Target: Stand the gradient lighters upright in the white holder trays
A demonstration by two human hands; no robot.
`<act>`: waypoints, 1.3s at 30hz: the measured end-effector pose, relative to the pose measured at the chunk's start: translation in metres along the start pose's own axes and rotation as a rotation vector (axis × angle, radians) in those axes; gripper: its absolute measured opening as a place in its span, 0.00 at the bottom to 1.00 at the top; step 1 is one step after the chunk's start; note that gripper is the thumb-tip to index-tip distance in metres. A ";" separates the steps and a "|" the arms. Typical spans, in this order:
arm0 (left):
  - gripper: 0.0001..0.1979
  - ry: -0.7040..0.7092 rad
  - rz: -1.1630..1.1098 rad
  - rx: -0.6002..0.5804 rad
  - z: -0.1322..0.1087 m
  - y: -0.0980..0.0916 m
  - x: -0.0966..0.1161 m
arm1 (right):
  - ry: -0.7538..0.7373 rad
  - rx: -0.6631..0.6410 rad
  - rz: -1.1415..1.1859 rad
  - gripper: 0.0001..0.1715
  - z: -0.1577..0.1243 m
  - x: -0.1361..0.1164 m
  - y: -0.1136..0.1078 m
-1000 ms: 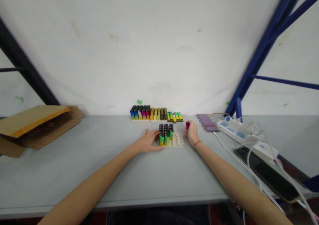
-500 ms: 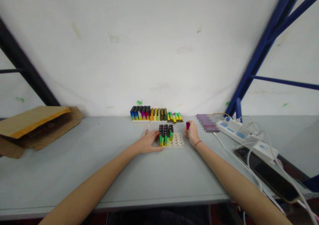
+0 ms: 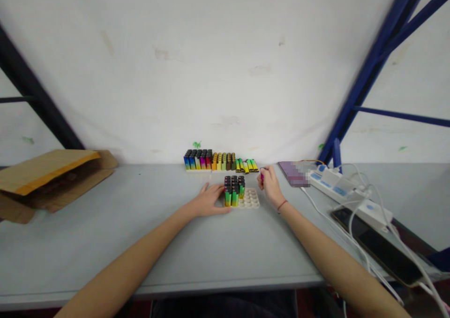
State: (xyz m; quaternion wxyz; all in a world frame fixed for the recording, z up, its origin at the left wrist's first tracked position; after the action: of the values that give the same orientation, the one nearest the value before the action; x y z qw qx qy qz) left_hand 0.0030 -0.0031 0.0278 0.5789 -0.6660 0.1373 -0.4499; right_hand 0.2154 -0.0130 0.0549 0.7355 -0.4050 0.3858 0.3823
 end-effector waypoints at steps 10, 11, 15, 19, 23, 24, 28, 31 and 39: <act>0.40 0.002 -0.008 0.013 0.001 0.001 0.001 | -0.216 -0.378 -0.193 0.16 -0.020 -0.056 0.008; 0.40 0.003 -0.008 0.014 0.001 0.001 0.001 | -0.229 -0.418 -0.222 0.15 -0.023 -0.057 0.010; 0.40 0.000 -0.012 0.019 0.001 0.001 0.001 | -0.328 -0.468 -0.362 0.12 -0.028 -0.065 0.013; 0.40 -0.007 -0.013 0.013 -0.001 0.000 0.002 | -0.374 -0.440 -0.364 0.12 -0.028 -0.067 0.013; 0.39 -0.005 -0.011 0.009 -0.001 0.000 0.002 | -0.377 -0.465 -0.380 0.11 -0.031 -0.066 0.017; 0.40 -0.001 -0.011 0.012 -0.001 0.001 0.001 | -0.382 -0.482 -0.392 0.11 -0.033 -0.067 0.018; 0.40 0.009 -0.017 0.024 -0.001 0.001 0.001 | -0.422 -0.461 -0.433 0.12 -0.030 -0.069 0.013; 0.40 0.004 -0.023 0.012 -0.001 0.000 0.002 | -0.385 -0.242 -0.491 0.16 -0.005 -0.055 -0.008; 0.40 0.006 -0.027 0.010 -0.002 0.000 0.004 | -0.518 -0.264 -0.973 0.33 0.057 0.020 0.022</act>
State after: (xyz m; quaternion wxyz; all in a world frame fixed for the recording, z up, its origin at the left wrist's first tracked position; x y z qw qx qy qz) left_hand 0.0037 -0.0068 0.0293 0.5757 -0.6634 0.1276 -0.4606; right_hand 0.2195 0.0512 0.0523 0.8407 -0.5177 -0.0897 0.1313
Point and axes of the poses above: each hand's wrist, its own z-axis towards the middle knuckle, its own y-axis out of the palm, x = y × z, the point moved 7 cm from there along z, towards the middle knuckle, and after that the axes turned 14 degrees about -z, right-handed, at the moved point
